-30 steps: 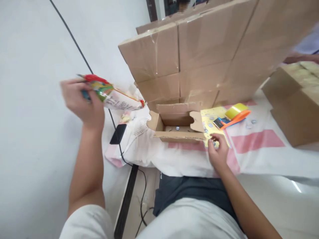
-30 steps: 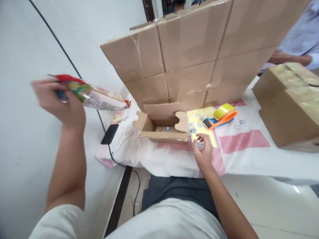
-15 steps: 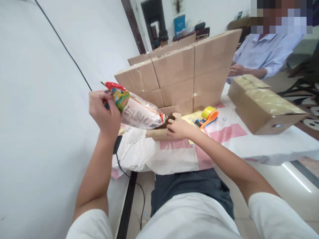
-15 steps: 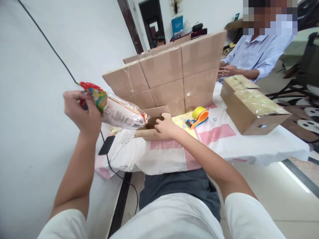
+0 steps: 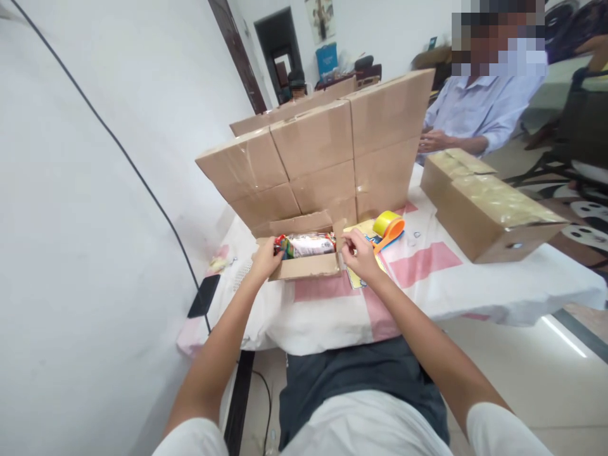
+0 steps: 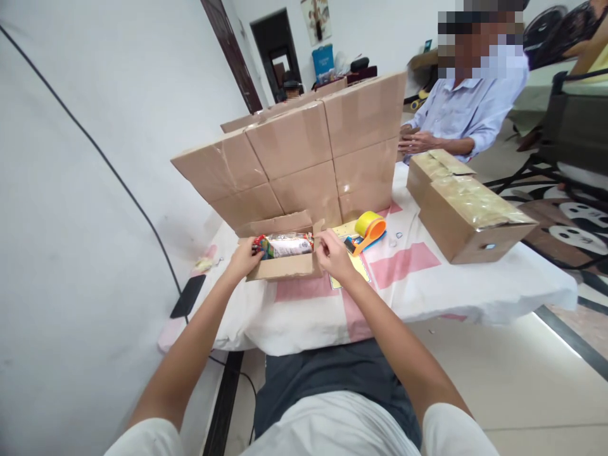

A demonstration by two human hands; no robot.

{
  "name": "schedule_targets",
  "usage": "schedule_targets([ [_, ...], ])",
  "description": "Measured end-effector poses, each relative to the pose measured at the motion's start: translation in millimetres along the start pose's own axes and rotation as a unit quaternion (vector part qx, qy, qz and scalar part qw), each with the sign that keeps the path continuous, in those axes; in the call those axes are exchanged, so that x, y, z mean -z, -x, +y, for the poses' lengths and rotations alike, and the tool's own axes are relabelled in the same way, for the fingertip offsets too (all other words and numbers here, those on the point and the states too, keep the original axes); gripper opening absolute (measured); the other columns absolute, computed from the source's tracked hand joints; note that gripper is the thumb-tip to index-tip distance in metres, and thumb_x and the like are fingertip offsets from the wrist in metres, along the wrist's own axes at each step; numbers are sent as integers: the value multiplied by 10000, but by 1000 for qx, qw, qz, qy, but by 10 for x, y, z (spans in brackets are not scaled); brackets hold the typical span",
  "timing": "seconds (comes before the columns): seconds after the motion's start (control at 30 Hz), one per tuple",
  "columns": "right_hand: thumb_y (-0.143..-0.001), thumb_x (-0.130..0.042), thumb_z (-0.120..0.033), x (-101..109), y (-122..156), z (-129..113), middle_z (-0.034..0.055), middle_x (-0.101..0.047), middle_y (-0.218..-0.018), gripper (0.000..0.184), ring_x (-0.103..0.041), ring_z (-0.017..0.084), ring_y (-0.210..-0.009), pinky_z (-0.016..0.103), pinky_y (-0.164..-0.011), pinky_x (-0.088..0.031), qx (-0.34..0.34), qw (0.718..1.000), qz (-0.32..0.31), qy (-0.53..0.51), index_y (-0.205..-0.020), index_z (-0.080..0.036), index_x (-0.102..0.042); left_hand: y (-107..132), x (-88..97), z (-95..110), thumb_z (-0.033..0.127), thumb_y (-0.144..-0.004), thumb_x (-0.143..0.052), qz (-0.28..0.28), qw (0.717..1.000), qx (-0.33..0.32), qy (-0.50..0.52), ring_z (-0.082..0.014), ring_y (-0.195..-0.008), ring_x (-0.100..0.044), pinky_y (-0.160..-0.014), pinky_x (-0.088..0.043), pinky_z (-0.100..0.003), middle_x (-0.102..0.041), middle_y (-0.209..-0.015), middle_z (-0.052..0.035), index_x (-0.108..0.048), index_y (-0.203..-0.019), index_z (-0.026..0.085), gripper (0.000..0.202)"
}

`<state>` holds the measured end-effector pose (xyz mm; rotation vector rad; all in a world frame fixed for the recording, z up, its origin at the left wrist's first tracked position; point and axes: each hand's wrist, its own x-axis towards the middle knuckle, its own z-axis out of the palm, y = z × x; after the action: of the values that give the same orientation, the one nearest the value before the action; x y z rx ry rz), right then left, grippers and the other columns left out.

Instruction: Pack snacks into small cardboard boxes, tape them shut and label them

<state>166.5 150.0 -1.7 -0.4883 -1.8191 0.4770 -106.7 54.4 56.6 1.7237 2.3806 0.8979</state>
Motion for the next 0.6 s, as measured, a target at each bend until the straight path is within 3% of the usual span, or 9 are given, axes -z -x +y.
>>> schedule_targets([
  [0.1, -942, -490, -111, -66, 102, 118, 4, -465, -821, 219, -483, 166, -706, 291, -633, -444, -7, 999, 33, -34, -1097, -222, -599, 96, 100, 92, 222, -765, -729, 10, 995, -34, -89, -409, -1460, -442, -1168, -407, -568, -526, -1538, -197, -536, -1430, 181, 694],
  [0.17, -940, -529, -140, -126, 194, 168, 9, -471, -858, 226, -503, 166, -722, 293, -631, -465, -17, 995, 72, -63, -1138, -235, -579, 132, 157, 204, 310, -887, -626, 2, 986, -99, -137, -357, -1551, -325, -1246, -322, -526, -375, -1668, -150, -449, -1549, 191, 695],
  [0.23, -939, -563, -184, -184, 277, 188, 28, -504, -935, 241, -553, 174, -770, 317, -670, -509, -34, 988, 117, -98, -1170, -249, -539, 159, 144, 298, 386, -989, -478, -89, 976, -138, -145, -295, -1549, -356, -1258, -324, -462, -433, -1645, -100, -466, -1560, 209, 598],
  [0.3, -953, -569, -253, -221, 315, 183, 62, -550, -1045, 259, -611, 198, -863, 369, -765, -556, -57, 980, 143, -126, -1205, -259, -508, 192, 77, 347, 481, -1023, -398, -198, 960, -130, -147, -283, -1556, -351, -1246, -350, -454, -489, -1610, -72, -506, -1543, 212, 595],
  [0.37, -983, -537, -339, -229, 288, 167, 112, -595, -1193, 296, -635, 255, -1069, 451, -920, -558, -69, 982, 120, -130, -1268, -260, -512, 231, 20, 349, 569, -1022, -375, -243, 951, -110, -153, -295, -1584, -290, -1246, -348, -476, -463, -1625, -69, -500, -1551, 194, 659],
  [0.43, -1021, -473, -396, -220, 202, 156, 127, -619, -1322, 315, -538, 312, -1320, 534, -1091, -475, -52, 992, 37, -110, -1288, -259, -568, 270, 24, 307, 618, -1019, -367, -250, 951, -115, -144, -289, -1594, -264, -1259, -321, -482, -441, -1636, -74, -482, -1563, 188, 702],
  [0.5, -1052, -413, -400, -209, 94, 157, 96, -664, -1340, 324, -439, 322, -1436, 574, -1185, -382, -21, 994, -63, -92, -1238, -260, -639, 313, 86, 209, 647, -1011, -391, -239, 953, -137, -127, -293, -1593, -266, -1278, -271, -509, -448, -1633, -68, -516, -1540, 228, 686],
  [0.53, -1062, -394, -389, -207, 44, 162, 80, -693, -1308, 331, -436, 317, -1439, 580, -1203, -359, -11, 991, -99, -84, -1195, -260, -668, 340, 123, 134, 654, -1007, -403, -209, 960, -144, -117, -303, -1595, -258, -1286, -238, -535, -439, -1640, -63, -545, -1516, 257, 660],
  [0.6, -1071, -385, -372, -206, -27, 176, 64, -730, -1243, 339, -474, 307, -1398, 575, -1199, -366, -5, 988, -132, -75, -1135, -252, -695, 411, 162, -69, 682, -985, -445, -79, 986, -127, -78, -328, -1607, -212, -1292, -184, -576, -360, -1686, -76, -547, -1505, 287, 661],
])
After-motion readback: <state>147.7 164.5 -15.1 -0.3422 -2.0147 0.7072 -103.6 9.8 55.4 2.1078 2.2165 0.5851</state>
